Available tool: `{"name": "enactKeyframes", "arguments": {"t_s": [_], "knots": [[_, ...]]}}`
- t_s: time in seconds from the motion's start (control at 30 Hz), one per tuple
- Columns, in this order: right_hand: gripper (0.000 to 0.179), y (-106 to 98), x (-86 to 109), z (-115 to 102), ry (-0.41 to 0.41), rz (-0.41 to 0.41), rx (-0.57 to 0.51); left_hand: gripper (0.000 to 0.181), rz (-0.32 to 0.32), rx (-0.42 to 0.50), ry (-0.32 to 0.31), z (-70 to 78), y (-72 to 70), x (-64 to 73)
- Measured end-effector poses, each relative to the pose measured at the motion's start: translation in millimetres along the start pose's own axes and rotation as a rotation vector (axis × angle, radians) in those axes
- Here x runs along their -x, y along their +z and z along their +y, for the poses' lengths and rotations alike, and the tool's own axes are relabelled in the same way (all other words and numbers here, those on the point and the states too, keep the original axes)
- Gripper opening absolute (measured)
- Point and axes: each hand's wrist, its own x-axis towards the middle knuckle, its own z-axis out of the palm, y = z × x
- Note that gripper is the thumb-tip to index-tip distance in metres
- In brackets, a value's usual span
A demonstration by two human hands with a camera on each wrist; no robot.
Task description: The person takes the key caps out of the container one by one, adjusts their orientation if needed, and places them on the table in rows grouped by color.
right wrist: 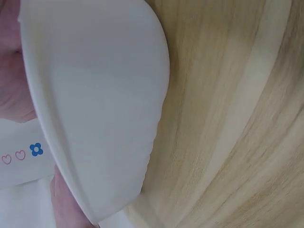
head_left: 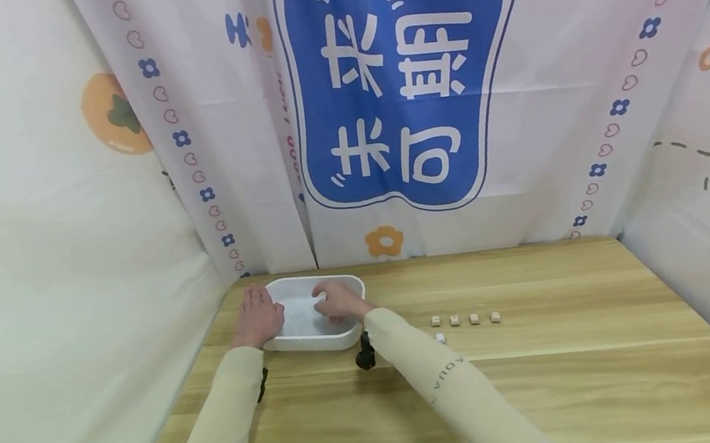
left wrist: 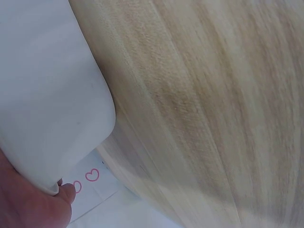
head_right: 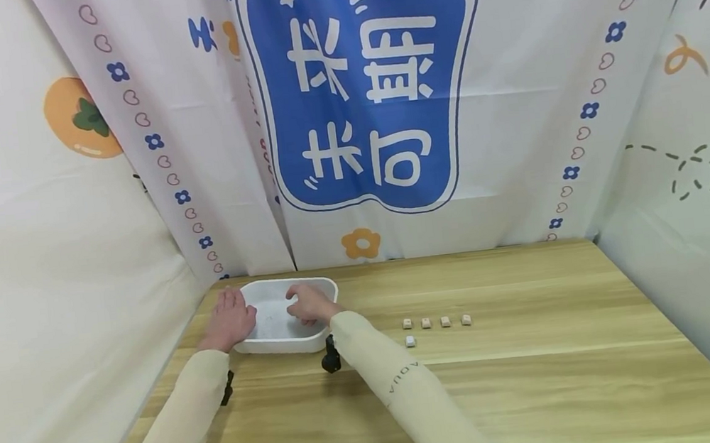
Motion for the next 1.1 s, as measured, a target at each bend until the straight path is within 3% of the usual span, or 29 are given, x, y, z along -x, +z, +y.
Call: {"name": "enactKeyframes", "arguments": {"t_s": [0.27, 0.6, 0.87, 1.1], "knots": [[0.043, 3.5, -6.3, 0.6, 0.062, -0.008, -0.022, 0.069, -0.013, 0.015, -0.006, -4.4, -0.2, 2.0], [0.046, 2.5, -9.2, 3.5, 0.032, -0.024, -0.008, 0.069, 0.020, 0.009, -0.004, -2.6, -1.1, 2.5], [0.048, 4.8, -13.4, 3.8, 0.094, -0.025, -0.034, 0.070, 0.016, 0.008, -0.014, -1.2, -2.2, 2.1], [0.049, 10.2, -15.3, 2.8, 0.132, -0.019, 0.014, 0.069, 0.010, 0.017, -0.015, -1.1, -2.4, 3.2]]}}
